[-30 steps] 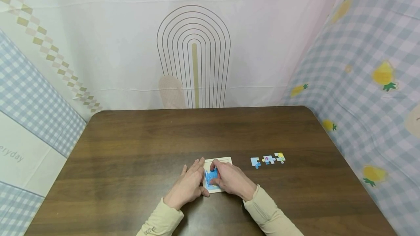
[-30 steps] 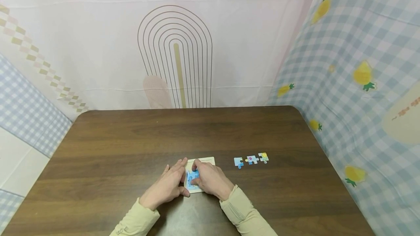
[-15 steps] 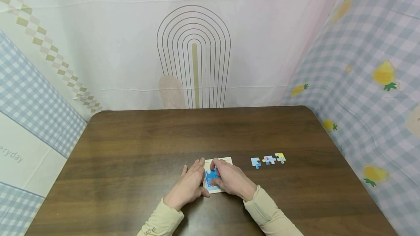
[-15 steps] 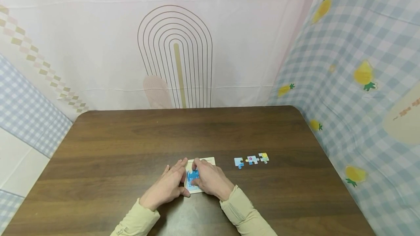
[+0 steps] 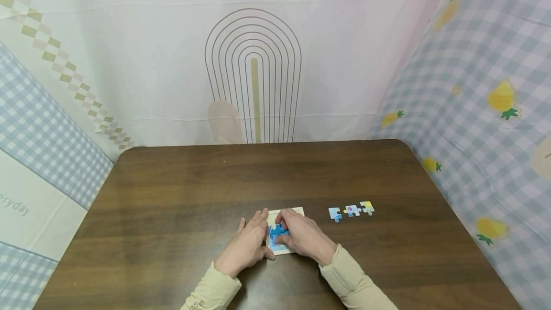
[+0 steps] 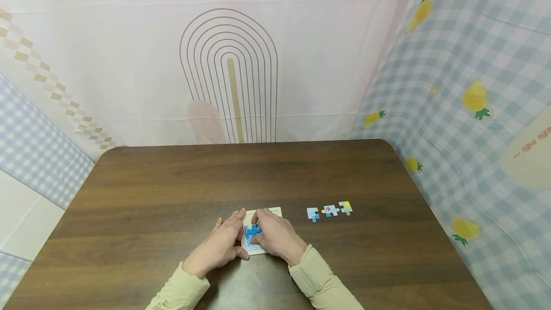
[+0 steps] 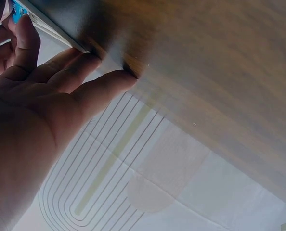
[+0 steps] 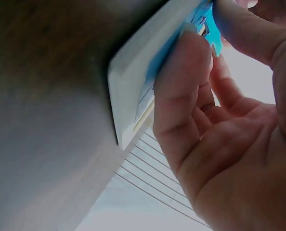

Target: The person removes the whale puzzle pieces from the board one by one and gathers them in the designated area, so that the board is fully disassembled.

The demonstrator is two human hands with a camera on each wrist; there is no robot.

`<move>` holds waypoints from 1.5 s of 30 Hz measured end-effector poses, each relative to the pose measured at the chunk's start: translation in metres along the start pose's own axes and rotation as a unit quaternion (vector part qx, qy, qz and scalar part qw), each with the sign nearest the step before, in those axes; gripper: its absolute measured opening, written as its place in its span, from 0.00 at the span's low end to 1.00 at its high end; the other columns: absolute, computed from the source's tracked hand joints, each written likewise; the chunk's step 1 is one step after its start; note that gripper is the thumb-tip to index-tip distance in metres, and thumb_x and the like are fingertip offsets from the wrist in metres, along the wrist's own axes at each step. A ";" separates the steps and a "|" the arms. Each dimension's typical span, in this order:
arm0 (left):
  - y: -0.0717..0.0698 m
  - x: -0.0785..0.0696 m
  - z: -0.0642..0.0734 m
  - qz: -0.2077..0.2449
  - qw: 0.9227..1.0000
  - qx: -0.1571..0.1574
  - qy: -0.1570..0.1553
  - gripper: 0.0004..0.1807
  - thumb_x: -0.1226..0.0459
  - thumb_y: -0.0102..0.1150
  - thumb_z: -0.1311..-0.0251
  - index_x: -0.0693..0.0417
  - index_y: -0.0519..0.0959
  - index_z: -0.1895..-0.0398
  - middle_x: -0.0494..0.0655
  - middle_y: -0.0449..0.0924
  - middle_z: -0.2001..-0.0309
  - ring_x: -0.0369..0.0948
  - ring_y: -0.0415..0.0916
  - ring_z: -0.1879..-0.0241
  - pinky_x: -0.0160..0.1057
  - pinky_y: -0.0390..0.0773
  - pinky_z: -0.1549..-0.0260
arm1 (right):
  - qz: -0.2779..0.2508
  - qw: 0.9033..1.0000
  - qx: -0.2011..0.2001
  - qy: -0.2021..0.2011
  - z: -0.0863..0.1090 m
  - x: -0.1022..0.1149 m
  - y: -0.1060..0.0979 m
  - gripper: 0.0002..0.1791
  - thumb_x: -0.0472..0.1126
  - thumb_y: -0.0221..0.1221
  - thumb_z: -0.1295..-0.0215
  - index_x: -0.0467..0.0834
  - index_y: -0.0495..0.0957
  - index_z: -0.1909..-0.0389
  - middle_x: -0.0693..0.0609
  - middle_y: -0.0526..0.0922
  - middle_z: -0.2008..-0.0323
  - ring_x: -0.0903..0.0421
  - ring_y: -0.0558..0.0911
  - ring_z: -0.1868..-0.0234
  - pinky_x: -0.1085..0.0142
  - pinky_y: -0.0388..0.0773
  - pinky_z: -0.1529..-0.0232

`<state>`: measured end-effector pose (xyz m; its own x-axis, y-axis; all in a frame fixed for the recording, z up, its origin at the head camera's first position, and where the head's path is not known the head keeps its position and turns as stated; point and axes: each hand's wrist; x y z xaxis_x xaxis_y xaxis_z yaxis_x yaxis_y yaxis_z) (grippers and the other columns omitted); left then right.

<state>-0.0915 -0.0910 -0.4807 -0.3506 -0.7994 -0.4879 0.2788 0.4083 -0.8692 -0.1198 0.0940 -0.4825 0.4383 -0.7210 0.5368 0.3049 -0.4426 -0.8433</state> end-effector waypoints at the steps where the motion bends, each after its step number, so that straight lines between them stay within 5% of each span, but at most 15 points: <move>1: 0.000 0.000 0.000 -0.001 1.000 0.000 0.000 0.22 0.54 0.77 0.58 0.49 0.69 0.75 0.62 0.58 0.29 0.58 0.56 0.30 0.69 0.56 0.39 | 0.000 1.000 -0.001 0.000 0.000 0.000 0.000 0.16 0.44 0.70 0.43 0.48 0.73 0.60 0.58 0.71 0.69 0.63 0.70 0.71 0.69 0.69 0.71; 31: 0.000 -0.002 -0.001 0.001 1.000 -0.005 -0.002 0.23 0.55 0.78 0.59 0.50 0.69 0.74 0.63 0.59 0.29 0.58 0.57 0.30 0.69 0.56 0.39 | -0.053 0.999 0.005 0.008 -0.003 0.001 -0.002 0.08 0.38 0.64 0.37 0.48 0.72 0.66 0.59 0.72 0.74 0.64 0.71 0.75 0.70 0.70 0.72; 35: 0.001 -0.002 -0.001 0.000 1.000 -0.004 -0.005 0.30 0.55 0.78 0.59 0.62 0.76 0.56 0.63 0.59 0.30 0.57 0.57 0.30 0.68 0.56 0.39 | -0.051 0.999 0.010 0.010 -0.004 0.001 -0.002 0.09 0.38 0.64 0.37 0.48 0.72 0.66 0.60 0.72 0.75 0.64 0.71 0.75 0.70 0.70 0.72; 39: 0.000 -0.002 -0.001 0.008 1.000 -0.004 -0.011 0.47 0.56 0.77 0.58 0.68 0.66 0.36 0.64 0.59 0.30 0.57 0.56 0.30 0.67 0.55 0.38 | -0.054 0.998 0.015 0.015 -0.004 0.000 -0.003 0.09 0.39 0.64 0.37 0.48 0.72 0.66 0.60 0.72 0.74 0.64 0.71 0.75 0.70 0.70 0.72; 45: 0.000 -0.002 -0.002 0.010 1.000 -0.004 -0.007 0.27 0.56 0.77 0.58 0.56 0.72 0.59 0.65 0.60 0.30 0.58 0.57 0.31 0.69 0.56 0.39 | -0.051 0.999 0.013 0.008 -0.004 -0.001 -0.003 0.08 0.38 0.64 0.37 0.48 0.72 0.66 0.60 0.72 0.74 0.65 0.71 0.74 0.70 0.70 0.72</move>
<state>-0.0924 -0.0883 -0.4797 -0.3314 -0.7971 -0.5049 0.2789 0.4284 -0.8594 -0.1242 0.0939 -0.4805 0.3900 -0.6820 0.6187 0.3682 -0.5003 -0.7836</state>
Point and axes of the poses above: each hand's wrist, its own z-axis away from the middle knuckle, its own y-axis out of the palm, x = y × z
